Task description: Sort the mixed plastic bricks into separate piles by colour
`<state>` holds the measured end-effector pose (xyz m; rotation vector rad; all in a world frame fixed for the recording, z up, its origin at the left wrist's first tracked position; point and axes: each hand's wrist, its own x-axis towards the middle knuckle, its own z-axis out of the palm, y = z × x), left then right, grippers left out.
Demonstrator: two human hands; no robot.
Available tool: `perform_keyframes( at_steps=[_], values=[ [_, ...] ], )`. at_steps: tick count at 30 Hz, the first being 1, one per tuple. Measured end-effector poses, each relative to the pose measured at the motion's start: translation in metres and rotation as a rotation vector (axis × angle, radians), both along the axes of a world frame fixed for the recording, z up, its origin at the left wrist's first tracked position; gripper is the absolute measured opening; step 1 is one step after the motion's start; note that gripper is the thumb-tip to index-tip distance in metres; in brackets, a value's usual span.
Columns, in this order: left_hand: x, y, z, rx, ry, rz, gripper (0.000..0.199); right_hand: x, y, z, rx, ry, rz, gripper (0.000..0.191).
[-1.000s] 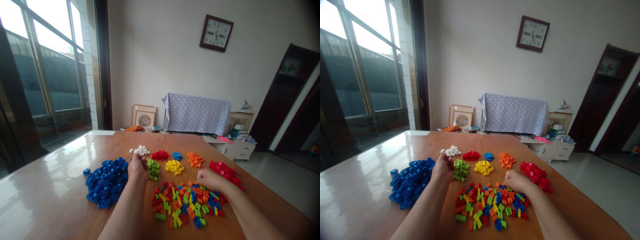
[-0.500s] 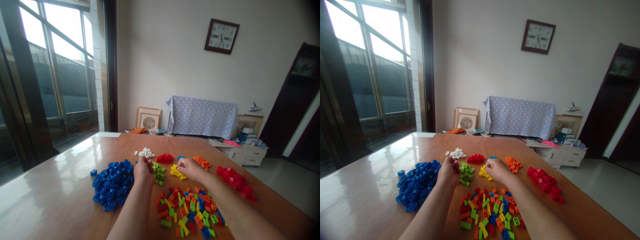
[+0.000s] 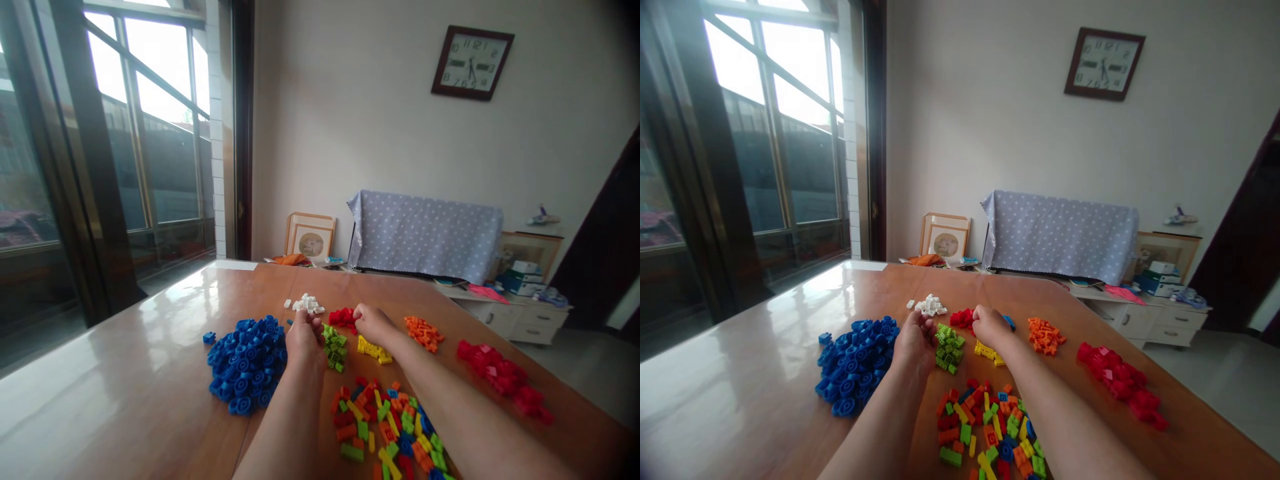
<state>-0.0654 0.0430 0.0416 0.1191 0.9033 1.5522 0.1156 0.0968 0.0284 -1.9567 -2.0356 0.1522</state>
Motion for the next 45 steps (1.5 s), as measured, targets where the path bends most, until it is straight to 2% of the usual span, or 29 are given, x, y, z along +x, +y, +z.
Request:
perform_keyframes(
  at_steps=[5, 10, 18, 25, 32, 35, 38, 42, 45],
  values=[
    [0.000, 0.000, 0.001, -0.006, -0.002, -0.002, 0.022, -0.001, 0.000, 0.002, -0.035, -0.054, -0.055, 0.019],
    [-0.001, 0.001, -0.001, -0.007, 0.000, 0.002, 0.023, -0.009, 0.001, 0.006, -0.055, -0.081, -0.018, 0.017],
    [-0.001, 0.002, -0.004, 0.031, 0.011, -0.013, 0.029, -0.015, 0.000, 0.005, -0.053, -0.028, 0.044, 0.016],
    [0.000, 0.003, -0.002, 0.014, -0.001, -0.010, 0.021, -0.019, 0.003, -0.005, -0.053, 0.008, 0.061, 0.013],
    [0.000, 0.003, -0.004, 0.021, 0.014, -0.002, 0.023, -0.009, 0.000, -0.004, -0.022, 0.105, 0.076, 0.013],
    [0.000, 0.001, -0.002, 0.030, 0.005, -0.015, 0.022, 0.003, -0.013, 0.000, -0.003, 0.173, 0.073, 0.017],
    [0.002, -0.002, 0.003, 0.029, 0.002, -0.034, 0.021, 0.022, -0.037, 0.007, 0.002, 0.361, 0.050, 0.025],
    [0.006, -0.005, 0.007, 0.051, 0.026, -0.094, 0.022, 0.062, -0.084, 0.017, 0.070, 0.565, 0.042, 0.038],
    [0.010, -0.007, 0.008, 0.060, 0.067, -0.142, 0.019, 0.099, -0.123, 0.016, 0.110, 0.628, -0.048, 0.055]
  ],
)
